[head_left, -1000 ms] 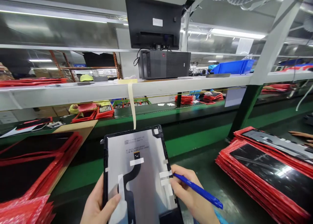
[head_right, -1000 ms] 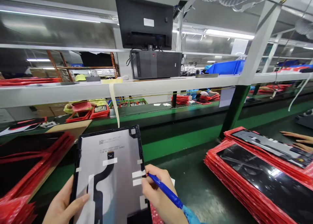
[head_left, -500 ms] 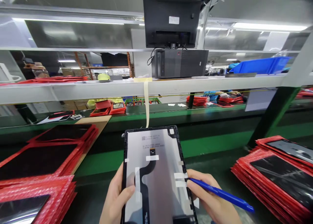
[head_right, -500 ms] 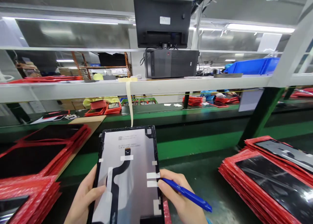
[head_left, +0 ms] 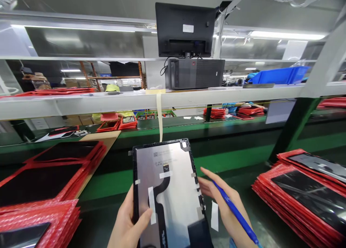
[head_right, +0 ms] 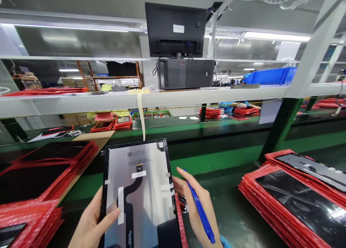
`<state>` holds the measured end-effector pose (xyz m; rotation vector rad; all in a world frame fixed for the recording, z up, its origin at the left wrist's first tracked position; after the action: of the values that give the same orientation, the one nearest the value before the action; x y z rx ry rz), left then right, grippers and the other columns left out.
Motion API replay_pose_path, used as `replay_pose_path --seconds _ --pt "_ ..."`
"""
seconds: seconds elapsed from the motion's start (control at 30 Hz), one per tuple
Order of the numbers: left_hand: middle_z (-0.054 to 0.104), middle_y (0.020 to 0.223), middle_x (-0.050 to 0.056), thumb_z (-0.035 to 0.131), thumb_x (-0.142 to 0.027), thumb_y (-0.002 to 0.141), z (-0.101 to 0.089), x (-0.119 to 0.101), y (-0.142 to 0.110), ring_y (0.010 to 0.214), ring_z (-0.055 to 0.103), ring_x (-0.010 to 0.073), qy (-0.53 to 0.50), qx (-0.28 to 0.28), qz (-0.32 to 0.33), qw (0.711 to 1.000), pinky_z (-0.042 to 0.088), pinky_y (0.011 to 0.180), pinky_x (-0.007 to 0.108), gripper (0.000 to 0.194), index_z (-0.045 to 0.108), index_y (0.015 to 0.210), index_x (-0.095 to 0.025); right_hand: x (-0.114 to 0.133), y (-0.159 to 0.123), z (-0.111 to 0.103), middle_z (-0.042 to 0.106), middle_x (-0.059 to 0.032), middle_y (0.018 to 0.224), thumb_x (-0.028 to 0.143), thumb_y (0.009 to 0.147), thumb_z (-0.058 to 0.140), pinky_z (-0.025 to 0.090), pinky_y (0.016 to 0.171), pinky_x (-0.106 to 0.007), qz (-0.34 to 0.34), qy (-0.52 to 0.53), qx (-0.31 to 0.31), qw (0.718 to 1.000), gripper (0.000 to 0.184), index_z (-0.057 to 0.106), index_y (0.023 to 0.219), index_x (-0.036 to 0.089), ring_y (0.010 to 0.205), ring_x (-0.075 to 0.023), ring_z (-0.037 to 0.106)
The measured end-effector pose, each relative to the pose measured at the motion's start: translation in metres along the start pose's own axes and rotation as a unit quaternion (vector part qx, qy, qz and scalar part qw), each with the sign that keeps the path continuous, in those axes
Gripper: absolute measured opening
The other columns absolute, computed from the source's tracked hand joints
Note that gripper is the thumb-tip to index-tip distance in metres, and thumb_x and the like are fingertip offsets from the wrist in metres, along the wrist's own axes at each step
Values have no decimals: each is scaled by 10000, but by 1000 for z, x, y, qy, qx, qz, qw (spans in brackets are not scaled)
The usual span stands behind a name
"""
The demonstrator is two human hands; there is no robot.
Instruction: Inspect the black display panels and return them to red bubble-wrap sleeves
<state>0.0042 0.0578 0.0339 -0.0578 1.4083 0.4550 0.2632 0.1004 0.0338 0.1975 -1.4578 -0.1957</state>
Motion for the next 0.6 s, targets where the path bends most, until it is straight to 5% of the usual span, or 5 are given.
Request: replay_pose_path --seconds 0.07,0.17,0.3,0.5,0.6 --pt "737 1059 -8 746 -439 704 -3 -3 -2 981 664 153 51 -18 30 998 466 826 136 502 620 1143 -231 6 -2 -5 722 -84 1190 439 902 582 501 997 -403 -19 36 -36 999 371 611 1232 272 1107 -248 666" --pt "741 717 -1 722 -430 734 5 -8 -6 599 660 160 152 -7 110 982 512 636 189 323 718 1000 -247 2 -9 17 653 -96 1302 355 855 676 476 1011 -463 25 175 46 983 399 598 1239 281 1226 -283 582" --pt "727 1103 35 487 -319 918 41 -35 -29 1010 685 226 213 119 346 906 484 927 290 305 679 1153 -345 -4 -23 49 602 -69 1368 484 732 760 511 928 -518 106 367 160 910 481 649 1166 307 1220 -333 578" --pt "617 1278 75 420 -366 951 72 -52 -58 1258 504 255 426 237 528 695 255 1134 370 388 563 1302 -283 -17 -22 46 791 -67 876 437 605 843 531 890 -479 144 362 117 914 284 737 780 241 1022 -323 696" --pt "686 1168 28 595 -252 877 76 -65 -73 1161 587 236 382 242 547 704 286 1121 351 447 542 1313 -337 -20 -23 49 783 -58 921 363 577 866 542 870 -438 131 368 107 914 293 728 808 246 976 -297 713"
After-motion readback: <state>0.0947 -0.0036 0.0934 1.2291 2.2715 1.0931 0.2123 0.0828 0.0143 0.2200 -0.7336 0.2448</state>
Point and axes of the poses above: each hand's wrist, its own y-axis towards the middle knuckle, its own z-axis out of the palm, x = y × z, the point moved 10 cm from there along y, towards the middle knuckle
